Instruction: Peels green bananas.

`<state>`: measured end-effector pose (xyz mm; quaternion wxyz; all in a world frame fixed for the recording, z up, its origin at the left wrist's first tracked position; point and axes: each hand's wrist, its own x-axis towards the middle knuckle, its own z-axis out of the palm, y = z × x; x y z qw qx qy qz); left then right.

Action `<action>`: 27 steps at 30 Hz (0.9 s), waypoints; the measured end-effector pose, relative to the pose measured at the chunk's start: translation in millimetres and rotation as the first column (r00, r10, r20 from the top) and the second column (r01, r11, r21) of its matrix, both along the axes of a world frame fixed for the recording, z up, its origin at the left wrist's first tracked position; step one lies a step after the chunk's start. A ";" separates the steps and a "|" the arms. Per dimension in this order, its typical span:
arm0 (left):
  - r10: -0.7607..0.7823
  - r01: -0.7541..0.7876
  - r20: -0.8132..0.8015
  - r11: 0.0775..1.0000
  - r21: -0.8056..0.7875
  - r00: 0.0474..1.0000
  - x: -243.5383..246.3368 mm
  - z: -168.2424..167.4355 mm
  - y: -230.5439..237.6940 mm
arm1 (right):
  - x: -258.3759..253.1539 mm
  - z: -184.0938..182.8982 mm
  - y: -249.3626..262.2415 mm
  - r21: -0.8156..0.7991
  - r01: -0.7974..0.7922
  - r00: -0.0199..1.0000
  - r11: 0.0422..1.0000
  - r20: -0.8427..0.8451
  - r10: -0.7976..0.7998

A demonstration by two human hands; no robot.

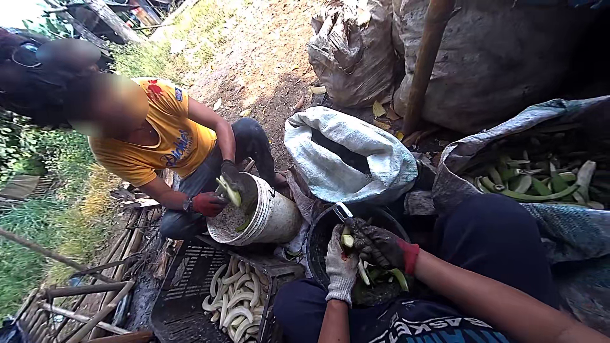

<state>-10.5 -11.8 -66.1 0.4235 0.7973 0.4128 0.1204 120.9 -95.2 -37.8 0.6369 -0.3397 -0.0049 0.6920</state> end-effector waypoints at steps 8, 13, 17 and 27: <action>0.396 -0.224 0.691 0.917 -0.330 0.605 -37.4 48.0 12.7 | 43.3 -0.5 7.7 -0.056 0.381 0.922 0.923 -0.053 -0.384; 0.498 -0.623 0.798 0.754 -0.207 0.338 -80.7 67.4 59.2 | 42.5 22.5 -14.8 0.084 0.407 0.909 0.909 -0.132 -0.395; 0.576 -0.811 0.808 0.529 -0.250 0.126 -119.9 83.3 84.6 | 58.4 14.3 -31.5 0.248 0.420 0.907 0.873 -0.130 -0.400; 0.834 -0.643 0.472 0.531 -0.552 0.284 -54.3 50.2 54.4 | -3.4 3.7 -18.5 -0.311 -0.242 0.233 0.919 0.901 0.366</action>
